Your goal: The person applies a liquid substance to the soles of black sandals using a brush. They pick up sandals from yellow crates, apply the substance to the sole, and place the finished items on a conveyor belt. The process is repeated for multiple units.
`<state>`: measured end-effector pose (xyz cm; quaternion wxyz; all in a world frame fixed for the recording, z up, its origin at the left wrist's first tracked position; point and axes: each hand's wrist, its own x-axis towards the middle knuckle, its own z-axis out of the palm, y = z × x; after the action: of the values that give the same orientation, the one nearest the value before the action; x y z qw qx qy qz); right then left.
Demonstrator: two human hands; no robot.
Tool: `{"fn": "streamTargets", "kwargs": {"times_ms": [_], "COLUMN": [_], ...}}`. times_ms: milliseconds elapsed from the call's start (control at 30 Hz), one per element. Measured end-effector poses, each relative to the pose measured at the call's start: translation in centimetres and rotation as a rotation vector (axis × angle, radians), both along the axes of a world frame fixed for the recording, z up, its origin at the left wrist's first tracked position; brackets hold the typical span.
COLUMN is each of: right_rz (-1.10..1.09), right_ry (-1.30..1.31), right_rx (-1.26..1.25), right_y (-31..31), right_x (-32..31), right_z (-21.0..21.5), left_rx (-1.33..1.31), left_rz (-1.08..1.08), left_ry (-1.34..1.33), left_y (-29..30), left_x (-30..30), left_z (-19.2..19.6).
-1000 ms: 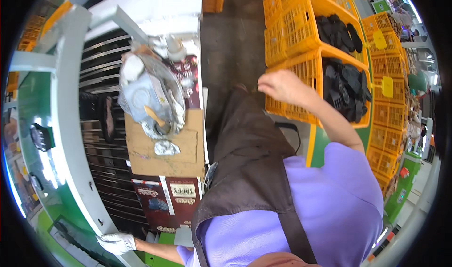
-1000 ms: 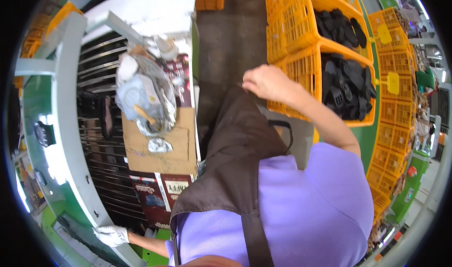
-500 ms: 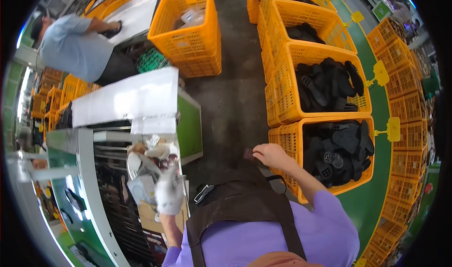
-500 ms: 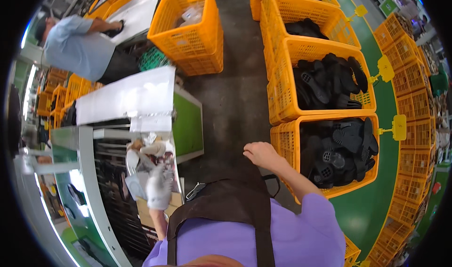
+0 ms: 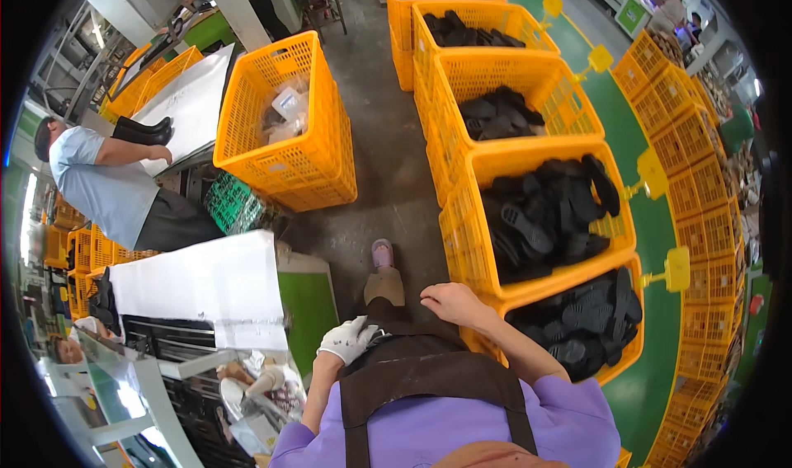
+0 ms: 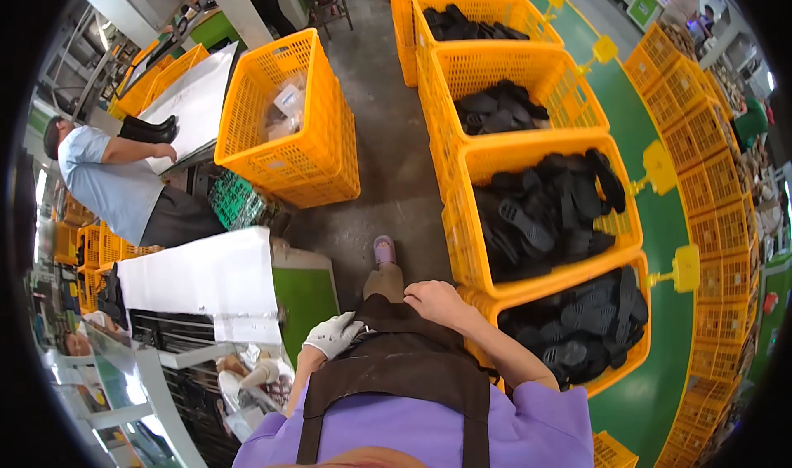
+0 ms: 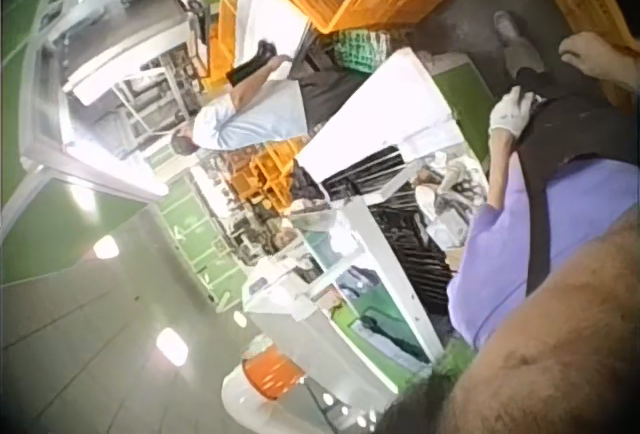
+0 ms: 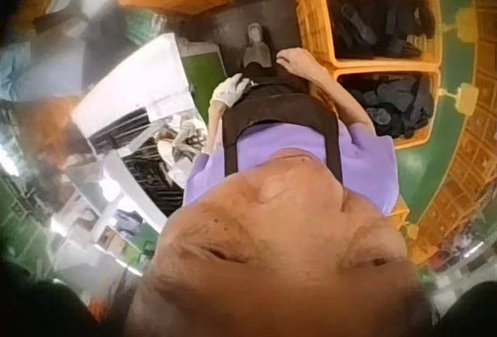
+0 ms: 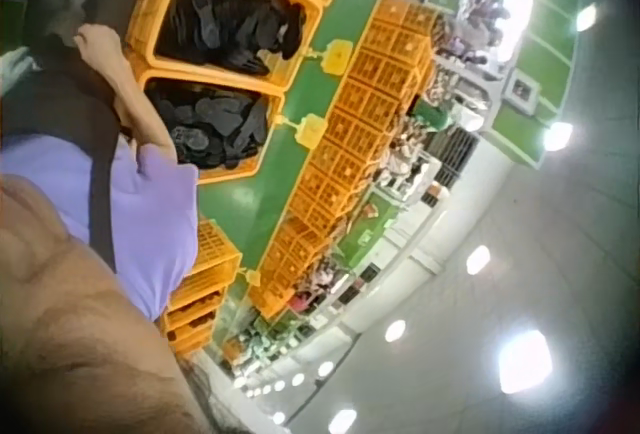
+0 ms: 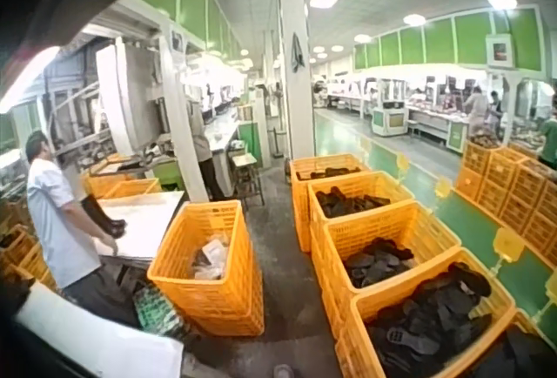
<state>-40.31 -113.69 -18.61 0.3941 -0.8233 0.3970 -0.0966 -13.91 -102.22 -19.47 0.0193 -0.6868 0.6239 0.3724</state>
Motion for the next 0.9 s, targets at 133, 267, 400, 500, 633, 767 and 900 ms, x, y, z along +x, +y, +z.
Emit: {"fn": "streamTargets", "kwargs": {"times_ms": [133, 267, 400, 500, 633, 767, 900], "right_rz": [0.047, 0.035, -0.008, -0.107, -0.234, -0.344, -0.637], "right_ry": [-0.011, -0.005, 0.002, 0.019, 0.018, 0.000, -0.083], "right_rx": [-0.071, -0.087, -0.069, -0.058, -0.032, -0.196, -0.228], "right_y": [-10.5, -21.8, -31.9, -38.8, -49.3, -63.0, -80.5], "right_x": [3.6, 7.0, 7.9, 7.4, 4.3, -0.7, -6.0], "right_z": [0.5, 2.3, 3.6, 3.7, 2.8, -0.7, -6.4], "left_rx": [0.000, -0.220, -0.326, -0.343, -0.250, -0.162, -0.122], "left_rz": [0.080, -0.007, 0.100, -0.016, -0.169, -0.278, -0.276], "left_ry": [0.032, 0.093, -0.051, -0.144, -0.087, -0.039, -0.109], "left_y": [-9.3, -22.2, -34.7, -43.6, -55.0, -65.8, -76.9], "left_x": [3.4, 9.1, 12.2, 13.3, 12.2, 10.2, 8.8], "left_z": [-2.5, -2.5, 0.9, 3.2, 3.2, 1.5, 2.4]}}
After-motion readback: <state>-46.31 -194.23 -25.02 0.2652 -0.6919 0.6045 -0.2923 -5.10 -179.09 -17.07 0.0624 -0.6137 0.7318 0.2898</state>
